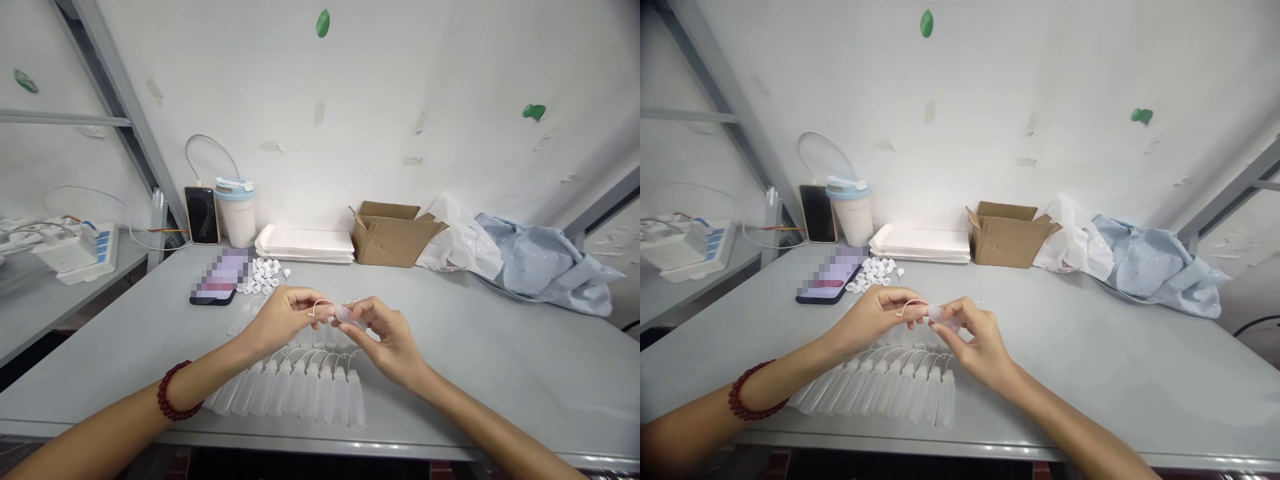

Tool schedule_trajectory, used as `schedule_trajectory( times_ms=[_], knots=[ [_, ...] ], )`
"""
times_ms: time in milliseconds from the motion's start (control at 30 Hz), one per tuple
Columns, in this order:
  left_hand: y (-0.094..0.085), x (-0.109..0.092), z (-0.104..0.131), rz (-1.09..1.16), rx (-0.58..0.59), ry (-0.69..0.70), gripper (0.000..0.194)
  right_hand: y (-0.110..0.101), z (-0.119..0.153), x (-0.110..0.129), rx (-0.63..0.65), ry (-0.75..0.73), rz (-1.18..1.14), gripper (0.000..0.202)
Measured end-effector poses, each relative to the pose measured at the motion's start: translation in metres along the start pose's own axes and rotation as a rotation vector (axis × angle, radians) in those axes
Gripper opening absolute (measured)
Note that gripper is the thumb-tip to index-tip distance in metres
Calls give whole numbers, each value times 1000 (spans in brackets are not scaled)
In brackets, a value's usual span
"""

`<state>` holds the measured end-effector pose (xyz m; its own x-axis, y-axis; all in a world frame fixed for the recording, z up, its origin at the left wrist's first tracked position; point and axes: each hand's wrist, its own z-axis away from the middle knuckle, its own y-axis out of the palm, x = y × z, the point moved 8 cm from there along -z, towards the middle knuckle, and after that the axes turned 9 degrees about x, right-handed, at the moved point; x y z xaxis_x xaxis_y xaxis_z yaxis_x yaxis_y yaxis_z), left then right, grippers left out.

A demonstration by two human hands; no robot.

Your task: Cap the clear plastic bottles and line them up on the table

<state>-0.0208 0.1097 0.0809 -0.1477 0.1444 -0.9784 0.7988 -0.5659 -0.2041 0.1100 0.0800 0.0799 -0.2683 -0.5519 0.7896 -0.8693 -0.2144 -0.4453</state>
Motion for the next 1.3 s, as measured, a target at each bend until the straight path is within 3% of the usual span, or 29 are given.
schedule_trajectory(
  times_ms=[567, 667, 800, 900, 1000, 1100, 1200, 1300],
  knots=[
    [7, 21, 0, 191, 63, -84, 20, 17, 12, 30, 69, -446, 516, 16],
    [8, 18, 1, 183, 61, -106, 20, 17, 12, 32, 75, -447, 534, 15],
    [8, 14, 2, 127, 29, -103, 18, 18, 9, 20, 133, -324, 451, 16],
    [8, 13, 2, 103, 19, -91, 18, 15, 10, 18, 56, -324, 575, 26],
    [9, 13, 3, 117, 24, -88, 19, 16, 13, 26, -17, -411, 711, 23],
    [9, 11, 3, 126, 39, -82, 21, 10, 8, 23, 2, -284, 564, 21],
    [7, 3, 5, 47, 45, -55, 23, 4, 1, 2, 92, 37, 169, 20],
    [2, -11, 7, -135, -9, 29, 21, 7, -1, -10, 162, 207, -243, 21]
  ],
)
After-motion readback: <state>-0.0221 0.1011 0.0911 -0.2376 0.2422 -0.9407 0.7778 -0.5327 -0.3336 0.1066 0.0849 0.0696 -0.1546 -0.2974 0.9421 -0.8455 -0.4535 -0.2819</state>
